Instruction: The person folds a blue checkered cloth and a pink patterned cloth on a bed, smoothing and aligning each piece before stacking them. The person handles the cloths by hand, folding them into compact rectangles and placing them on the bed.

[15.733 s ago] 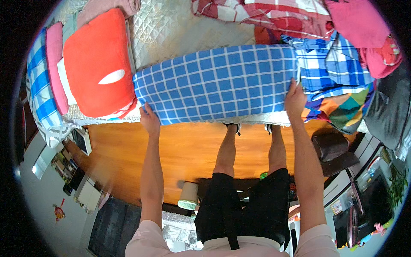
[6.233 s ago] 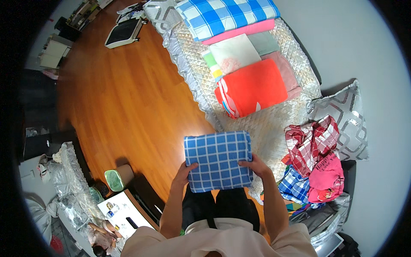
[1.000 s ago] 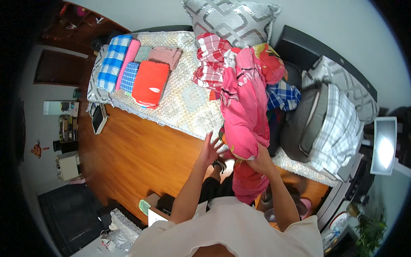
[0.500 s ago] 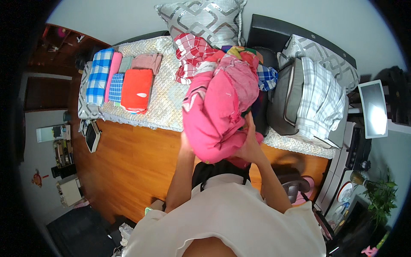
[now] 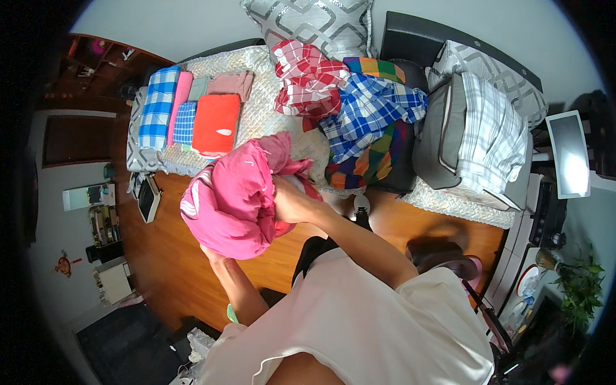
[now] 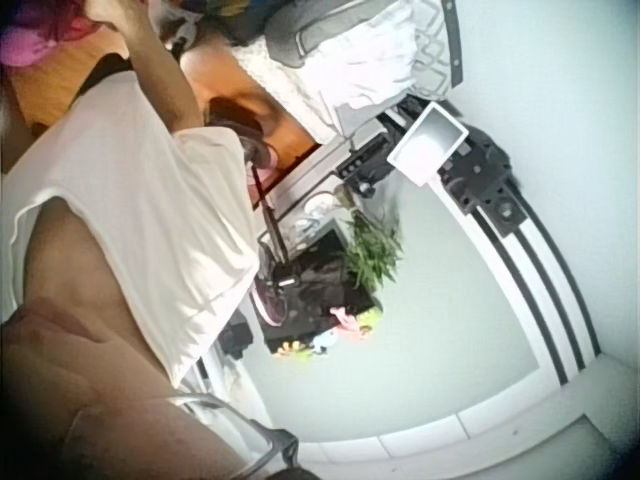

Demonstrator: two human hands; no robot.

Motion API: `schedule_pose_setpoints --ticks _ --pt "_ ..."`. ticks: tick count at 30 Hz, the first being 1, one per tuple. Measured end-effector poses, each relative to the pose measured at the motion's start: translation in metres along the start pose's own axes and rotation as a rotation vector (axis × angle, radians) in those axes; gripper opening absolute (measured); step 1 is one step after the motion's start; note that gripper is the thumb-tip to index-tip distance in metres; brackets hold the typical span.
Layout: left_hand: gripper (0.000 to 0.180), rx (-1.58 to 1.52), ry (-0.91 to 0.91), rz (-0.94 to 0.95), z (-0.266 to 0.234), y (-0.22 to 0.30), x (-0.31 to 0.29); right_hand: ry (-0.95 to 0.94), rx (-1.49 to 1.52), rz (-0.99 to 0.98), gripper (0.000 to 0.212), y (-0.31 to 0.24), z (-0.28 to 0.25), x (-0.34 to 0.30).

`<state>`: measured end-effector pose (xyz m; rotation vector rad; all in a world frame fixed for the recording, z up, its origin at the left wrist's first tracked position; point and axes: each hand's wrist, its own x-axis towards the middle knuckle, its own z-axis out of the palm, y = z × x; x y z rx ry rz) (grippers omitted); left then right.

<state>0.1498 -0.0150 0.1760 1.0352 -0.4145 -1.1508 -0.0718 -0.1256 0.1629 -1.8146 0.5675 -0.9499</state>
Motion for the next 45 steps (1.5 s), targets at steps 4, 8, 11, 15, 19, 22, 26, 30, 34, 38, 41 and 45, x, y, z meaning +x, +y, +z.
schedule_pose_setpoints --ticks 4,8,11,15,19,22,26,30,34,38,41,45 --pt "0.056 0.019 0.015 0.013 -0.008 0.002 0.0 -0.065 0.14 -0.027 0.097 -0.014 0.0 0.002" --pt "0.056 0.018 -0.031 0.005 0.006 -0.008 0.012 -0.042 0.123 -0.019 0.108 -0.025 -0.015 -0.008" --pt "0.056 0.007 -0.11 0.008 0.035 -0.012 0.03 0.201 -0.023 -0.119 0.104 -0.017 -0.023 -0.008" --pt "0.056 0.015 -0.219 0.047 0.083 -0.009 0.055 0.356 -0.076 -0.179 0.093 -0.035 -0.06 0.009" --pt "0.056 -0.011 -0.363 0.084 0.152 -0.016 0.079 0.41 -0.357 -0.162 0.055 -0.038 -0.106 0.008" --pt "0.056 -0.01 -0.476 0.073 0.207 -0.023 0.092 0.483 -0.462 -0.152 0.04 -0.048 -0.15 0.01" --pt "0.047 0.064 -0.654 -0.021 0.274 -0.038 0.106 0.474 -0.678 -0.099 0.037 -0.051 -0.214 0.0" --pt "0.043 0.148 -0.631 -0.138 0.297 -0.092 0.12 0.495 -0.894 0.206 0.053 -0.002 -0.235 -0.036" --pt "0.056 0.005 -0.537 -0.608 0.257 -0.172 0.113 0.399 -0.252 0.488 0.071 0.048 -0.202 -0.101" --pt "0.043 0.512 -0.276 -0.546 0.155 -0.268 0.114 0.503 -0.145 0.539 0.039 0.084 -0.167 -0.147" --pt "0.031 0.749 -0.224 -0.404 0.109 -0.287 0.101 0.722 0.138 0.689 0.045 0.094 -0.179 -0.186" --pt "0.038 0.773 -0.108 -0.224 0.088 -0.279 0.108 0.643 -0.308 0.567 0.039 0.1 -0.198 -0.205"
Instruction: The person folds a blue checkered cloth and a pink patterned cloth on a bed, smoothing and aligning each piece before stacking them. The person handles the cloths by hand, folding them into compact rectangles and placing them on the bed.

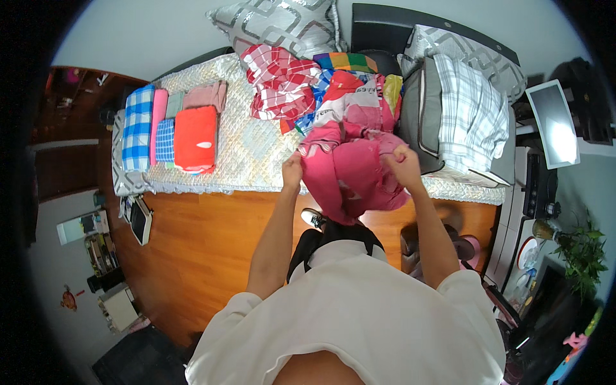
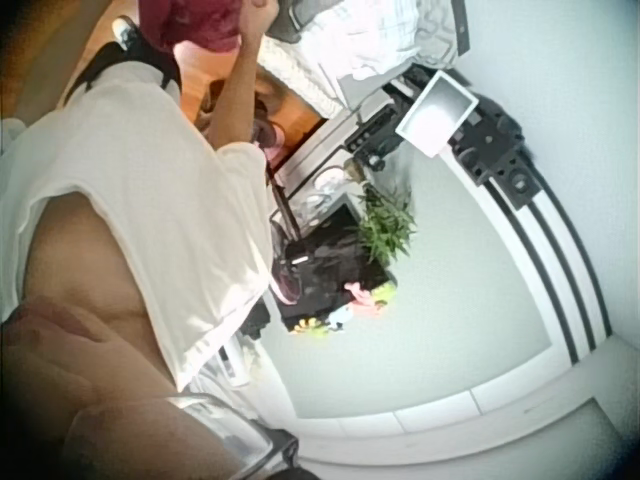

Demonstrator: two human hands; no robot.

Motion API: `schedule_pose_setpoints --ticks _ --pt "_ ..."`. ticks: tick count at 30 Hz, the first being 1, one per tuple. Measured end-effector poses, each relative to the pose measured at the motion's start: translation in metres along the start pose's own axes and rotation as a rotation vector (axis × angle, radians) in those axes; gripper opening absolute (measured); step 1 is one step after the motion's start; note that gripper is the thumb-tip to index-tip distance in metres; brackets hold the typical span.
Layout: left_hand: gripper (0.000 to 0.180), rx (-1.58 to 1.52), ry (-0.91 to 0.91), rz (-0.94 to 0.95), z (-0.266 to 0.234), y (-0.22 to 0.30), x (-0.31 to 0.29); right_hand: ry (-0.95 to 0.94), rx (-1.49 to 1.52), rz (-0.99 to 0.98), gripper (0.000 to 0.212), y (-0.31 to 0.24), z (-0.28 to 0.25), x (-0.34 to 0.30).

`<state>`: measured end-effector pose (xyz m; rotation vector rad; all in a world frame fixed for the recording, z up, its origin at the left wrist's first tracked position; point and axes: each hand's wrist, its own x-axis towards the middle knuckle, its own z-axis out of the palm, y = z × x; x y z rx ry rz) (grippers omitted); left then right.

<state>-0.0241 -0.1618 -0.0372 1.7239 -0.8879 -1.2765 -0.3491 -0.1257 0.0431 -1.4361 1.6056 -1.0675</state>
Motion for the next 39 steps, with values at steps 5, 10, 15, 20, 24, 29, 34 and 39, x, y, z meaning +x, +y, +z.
schedule_pose_setpoints --ticks 5,10,15,20,24,29,34,39 --pt "0.04 0.027 0.242 0.083 -0.061 0.057 0.048 0.218 0.045 -0.012 0.033 -0.037 -0.058 0.055" --pt "0.03 -0.107 0.199 0.313 -0.153 0.151 0.057 0.463 -0.12 -0.297 0.025 -0.109 -0.148 0.146" --pt "0.027 -0.24 0.284 0.372 -0.201 0.165 0.057 0.467 0.095 -0.187 0.007 -0.12 -0.222 0.204" --pt "0.036 -0.467 0.127 0.178 -0.196 0.142 0.105 0.158 -0.117 0.033 0.009 -0.074 -0.175 0.266" --pt "0.056 0.04 -0.005 0.334 -0.14 0.095 0.097 -0.051 0.055 0.306 0.012 -0.066 -0.106 0.27" --pt "0.08 0.243 -0.423 0.533 0.003 0.136 -0.034 -0.236 0.418 0.551 0.016 -0.163 0.009 0.204" --pt "0.07 0.026 -0.022 0.604 0.042 0.195 -0.063 -0.441 0.731 0.492 0.004 -0.239 0.08 0.179" --pt "0.028 -0.034 -0.041 0.421 -0.064 0.2 -0.031 -0.444 0.586 0.263 0.004 -0.267 0.099 0.19"
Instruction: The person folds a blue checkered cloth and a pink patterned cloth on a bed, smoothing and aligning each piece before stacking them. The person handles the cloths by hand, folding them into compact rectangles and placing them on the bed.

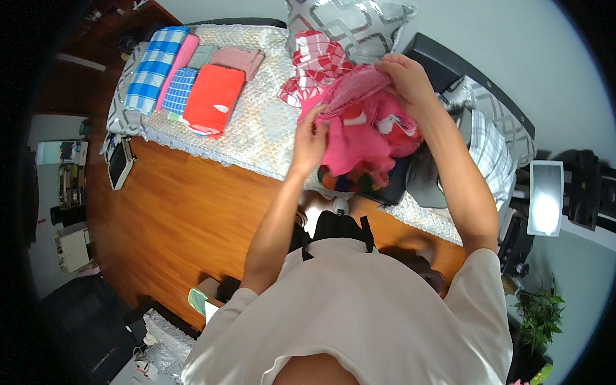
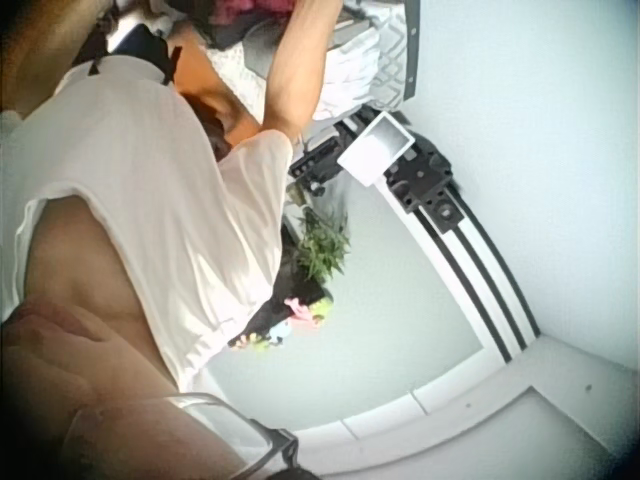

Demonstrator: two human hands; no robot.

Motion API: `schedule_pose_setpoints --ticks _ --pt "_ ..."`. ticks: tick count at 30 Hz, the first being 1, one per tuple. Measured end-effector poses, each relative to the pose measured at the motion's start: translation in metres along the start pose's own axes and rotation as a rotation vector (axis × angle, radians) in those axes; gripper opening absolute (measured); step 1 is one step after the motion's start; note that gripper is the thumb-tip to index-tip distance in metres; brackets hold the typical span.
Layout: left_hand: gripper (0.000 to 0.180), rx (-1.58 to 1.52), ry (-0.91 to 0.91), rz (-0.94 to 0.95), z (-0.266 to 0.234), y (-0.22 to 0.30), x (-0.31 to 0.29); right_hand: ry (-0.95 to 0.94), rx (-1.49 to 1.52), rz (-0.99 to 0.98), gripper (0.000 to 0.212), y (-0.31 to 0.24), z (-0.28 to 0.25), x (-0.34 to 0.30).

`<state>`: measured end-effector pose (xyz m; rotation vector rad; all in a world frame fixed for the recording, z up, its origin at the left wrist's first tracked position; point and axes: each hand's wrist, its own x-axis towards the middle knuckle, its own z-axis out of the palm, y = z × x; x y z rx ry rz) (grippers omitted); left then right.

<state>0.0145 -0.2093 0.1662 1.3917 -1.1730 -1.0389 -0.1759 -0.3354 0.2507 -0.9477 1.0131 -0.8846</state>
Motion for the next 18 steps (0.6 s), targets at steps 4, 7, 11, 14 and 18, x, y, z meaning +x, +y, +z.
schedule_pose_setpoints --ticks 4,7,11,14,18 --pt "0.019 -0.163 -0.246 0.02 -0.089 0.015 0.008 0.13 -0.173 -0.088 0.014 0.015 0.041 0.007" --pt "0.017 -0.174 -0.32 0.029 -0.151 -0.003 0.024 0.168 -0.392 -0.169 0.012 0.024 0.083 0.01" --pt "0.015 -0.467 -0.24 -0.09 -0.227 -0.029 0.057 0.116 -0.619 -0.244 0.026 0.027 0.149 0.016" --pt "0.018 -0.161 -0.318 -0.01 -0.272 -0.02 0.087 0.156 -0.844 -0.221 0.035 0.027 0.185 0.024" --pt "0.021 -0.099 -0.427 0.06 -0.311 0.005 0.125 0.108 -1.036 -0.28 0.039 0.035 0.205 0.03"
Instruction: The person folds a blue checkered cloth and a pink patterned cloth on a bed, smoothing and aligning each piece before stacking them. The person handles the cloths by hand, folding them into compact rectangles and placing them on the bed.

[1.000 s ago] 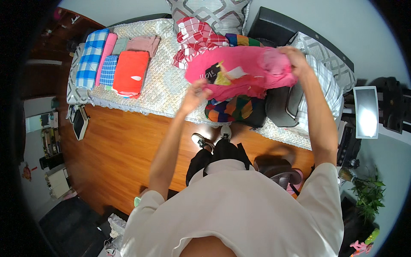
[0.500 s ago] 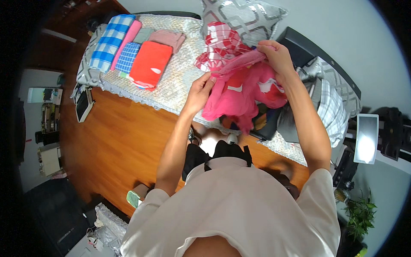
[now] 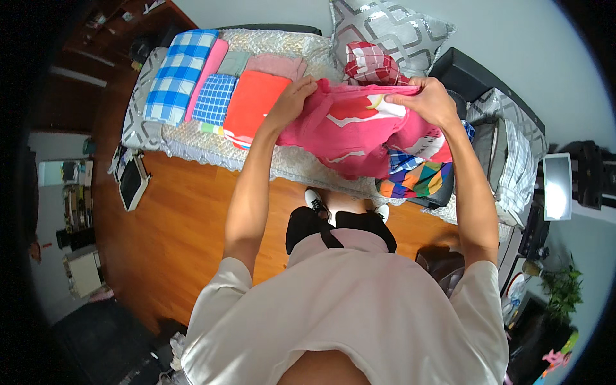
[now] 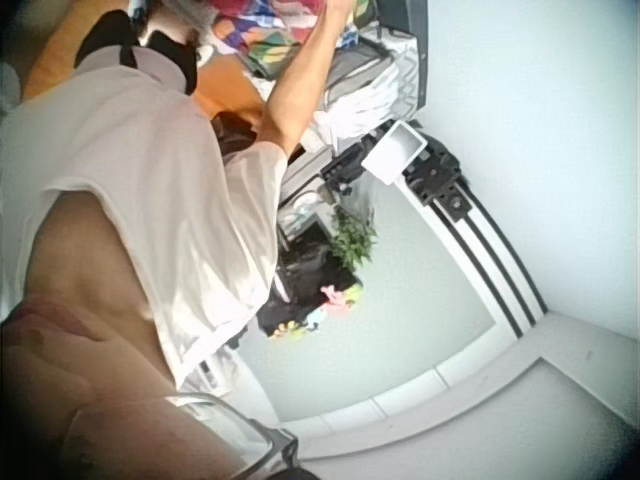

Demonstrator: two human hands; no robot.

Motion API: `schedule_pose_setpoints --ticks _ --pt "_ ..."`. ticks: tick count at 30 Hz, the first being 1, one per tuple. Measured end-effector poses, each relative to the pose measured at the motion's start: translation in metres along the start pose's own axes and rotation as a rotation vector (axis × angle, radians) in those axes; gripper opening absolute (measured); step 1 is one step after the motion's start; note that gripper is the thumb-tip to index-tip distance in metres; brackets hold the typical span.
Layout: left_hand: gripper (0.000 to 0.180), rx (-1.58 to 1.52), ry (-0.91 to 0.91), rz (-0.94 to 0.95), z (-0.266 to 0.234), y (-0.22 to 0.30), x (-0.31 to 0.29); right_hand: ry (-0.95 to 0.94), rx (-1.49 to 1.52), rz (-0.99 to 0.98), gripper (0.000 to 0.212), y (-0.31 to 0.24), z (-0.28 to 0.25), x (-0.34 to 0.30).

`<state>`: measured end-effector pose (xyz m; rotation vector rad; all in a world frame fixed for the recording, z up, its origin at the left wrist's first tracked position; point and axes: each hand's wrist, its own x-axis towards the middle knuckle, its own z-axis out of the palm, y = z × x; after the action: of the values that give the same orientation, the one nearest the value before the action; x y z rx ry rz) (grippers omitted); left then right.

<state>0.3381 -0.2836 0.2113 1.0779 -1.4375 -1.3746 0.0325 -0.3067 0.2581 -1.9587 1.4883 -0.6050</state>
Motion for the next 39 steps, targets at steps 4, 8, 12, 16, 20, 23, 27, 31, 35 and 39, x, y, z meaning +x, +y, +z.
schedule_pose_setpoints --ticks 4,8,12,16,20,23,27,31,35,39 --pt "0.019 0.046 -0.09 0.174 -0.028 0.008 0.027 -0.01 -0.034 0.013 0.031 -0.005 0.004 -0.003" --pt "0.02 0.043 -0.22 0.152 -0.026 0.011 0.043 0.132 -0.248 -0.22 0.024 -0.011 0.021 -0.008" --pt "0.019 -0.16 -0.261 0.126 -0.007 -0.001 0.056 -0.021 0.067 -0.116 0.025 -0.026 0.065 -0.005" --pt "0.019 -0.153 -0.34 0.13 0.006 0.013 0.051 0.188 0.167 -0.264 0.053 -0.046 0.108 0.003" --pt "0.02 0.023 -0.293 0.184 -0.002 0.011 0.053 0.017 0.334 -0.247 0.031 -0.054 0.099 0.025" --pt "0.038 -0.139 -0.1 0.307 0.004 -0.005 0.039 0.085 0.272 -0.167 0.017 -0.063 0.093 0.029" --pt "0.073 -0.012 0.014 0.371 0.029 -0.007 -0.01 0.198 0.301 -0.088 0.015 -0.068 0.077 0.031" --pt "0.051 0.308 0.273 0.291 0.049 -0.004 -0.002 0.046 0.06 -0.082 0.018 -0.078 0.058 0.029" --pt "0.021 0.107 0.222 0.356 0.041 -0.003 0.014 0.068 0.227 -0.166 0.022 -0.057 0.046 0.017" --pt "0.02 0.454 0.027 0.43 0.037 0.05 0.029 0.109 0.22 -0.21 0.024 -0.047 0.032 -0.002"
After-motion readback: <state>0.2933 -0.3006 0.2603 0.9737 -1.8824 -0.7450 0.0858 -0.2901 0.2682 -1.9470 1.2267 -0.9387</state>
